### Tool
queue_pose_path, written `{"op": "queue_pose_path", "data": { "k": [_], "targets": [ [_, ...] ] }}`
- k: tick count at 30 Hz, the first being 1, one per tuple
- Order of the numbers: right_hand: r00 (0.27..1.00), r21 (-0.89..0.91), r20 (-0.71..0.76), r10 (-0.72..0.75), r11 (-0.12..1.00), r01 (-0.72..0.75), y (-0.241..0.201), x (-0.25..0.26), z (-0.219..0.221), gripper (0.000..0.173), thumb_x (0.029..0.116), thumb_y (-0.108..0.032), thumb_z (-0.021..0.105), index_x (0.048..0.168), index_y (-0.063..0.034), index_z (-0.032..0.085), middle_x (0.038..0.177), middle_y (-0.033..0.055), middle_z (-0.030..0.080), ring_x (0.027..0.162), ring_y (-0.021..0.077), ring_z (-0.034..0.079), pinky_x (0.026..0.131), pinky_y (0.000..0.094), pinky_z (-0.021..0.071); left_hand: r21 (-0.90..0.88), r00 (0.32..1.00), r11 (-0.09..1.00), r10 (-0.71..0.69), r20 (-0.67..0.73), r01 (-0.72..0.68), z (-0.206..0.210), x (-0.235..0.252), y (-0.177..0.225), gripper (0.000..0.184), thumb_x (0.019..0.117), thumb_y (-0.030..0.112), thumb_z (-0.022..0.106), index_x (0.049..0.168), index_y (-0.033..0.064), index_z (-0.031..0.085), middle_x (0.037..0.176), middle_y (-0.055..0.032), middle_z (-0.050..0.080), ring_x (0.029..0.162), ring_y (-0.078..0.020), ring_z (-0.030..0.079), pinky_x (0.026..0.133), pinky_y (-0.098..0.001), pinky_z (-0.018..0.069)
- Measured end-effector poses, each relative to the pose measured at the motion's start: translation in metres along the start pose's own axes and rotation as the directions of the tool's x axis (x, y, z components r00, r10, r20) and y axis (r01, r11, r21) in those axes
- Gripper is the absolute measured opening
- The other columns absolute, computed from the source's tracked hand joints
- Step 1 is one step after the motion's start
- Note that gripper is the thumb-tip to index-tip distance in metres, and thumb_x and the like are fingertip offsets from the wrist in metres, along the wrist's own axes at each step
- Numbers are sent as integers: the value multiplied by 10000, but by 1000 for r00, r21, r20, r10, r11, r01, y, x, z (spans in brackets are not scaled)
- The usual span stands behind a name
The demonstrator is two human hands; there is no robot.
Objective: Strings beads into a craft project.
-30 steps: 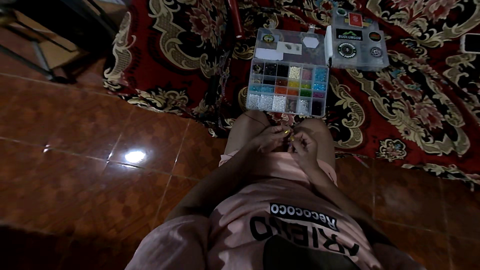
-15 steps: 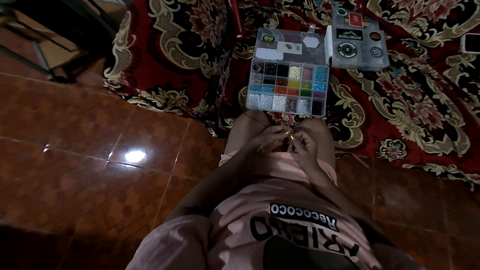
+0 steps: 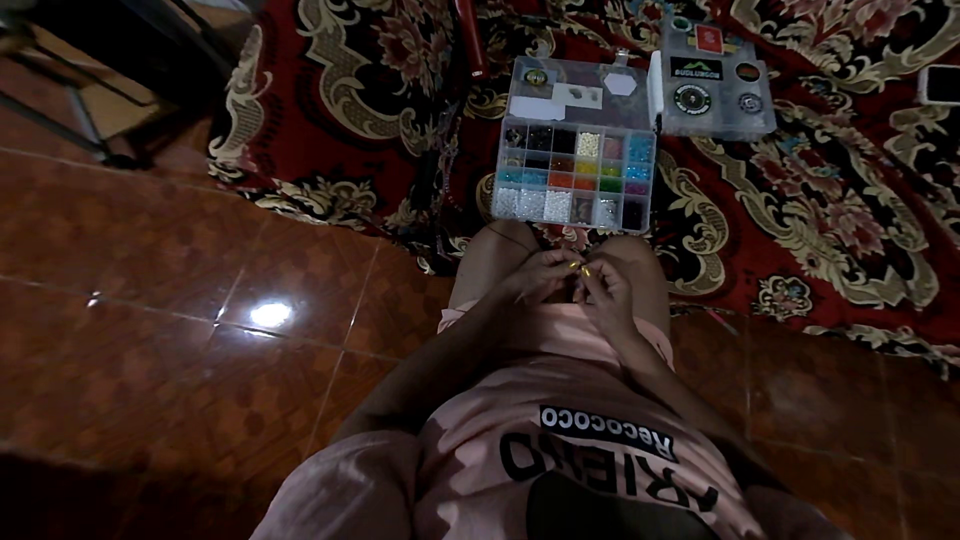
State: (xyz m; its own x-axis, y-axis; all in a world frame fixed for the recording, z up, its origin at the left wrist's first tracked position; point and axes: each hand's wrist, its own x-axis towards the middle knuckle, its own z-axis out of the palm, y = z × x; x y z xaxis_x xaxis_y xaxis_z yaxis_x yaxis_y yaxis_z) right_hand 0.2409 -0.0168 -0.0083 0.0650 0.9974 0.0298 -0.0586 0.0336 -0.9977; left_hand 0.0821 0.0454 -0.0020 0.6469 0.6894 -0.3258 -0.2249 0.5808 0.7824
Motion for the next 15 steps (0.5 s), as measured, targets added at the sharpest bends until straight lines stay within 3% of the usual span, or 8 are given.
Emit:
{"op": "queue_pose_path", "data": {
  "k": [8, 15],
  "targets": [
    [1000, -50, -12, 0, 999, 0, -2, 2, 2, 142, 1018, -38, 504, 930, 9, 605, 701, -14, 648, 589, 54, 632, 579, 231, 574, -11, 999, 1000, -17, 44, 18, 2, -1, 5, 210, 1061, 42, 413, 1081, 32, 622, 823, -1, 686, 746, -112, 679, 771, -307, 590],
    [999, -54, -38, 35, 998, -37, -4, 1, 3, 119, 1014, -28, 517, 951, 20, 606, 716, 5, 660, 598, 67, 650, 581, 235, 584, 11, 999, 999, 40, 31, -41, -4, 3, -2, 182, 1039, 21, 464, 1055, 47, 644, 896, 3, 696, 803, -94, 677, 809, -303, 585]
  ]
}}
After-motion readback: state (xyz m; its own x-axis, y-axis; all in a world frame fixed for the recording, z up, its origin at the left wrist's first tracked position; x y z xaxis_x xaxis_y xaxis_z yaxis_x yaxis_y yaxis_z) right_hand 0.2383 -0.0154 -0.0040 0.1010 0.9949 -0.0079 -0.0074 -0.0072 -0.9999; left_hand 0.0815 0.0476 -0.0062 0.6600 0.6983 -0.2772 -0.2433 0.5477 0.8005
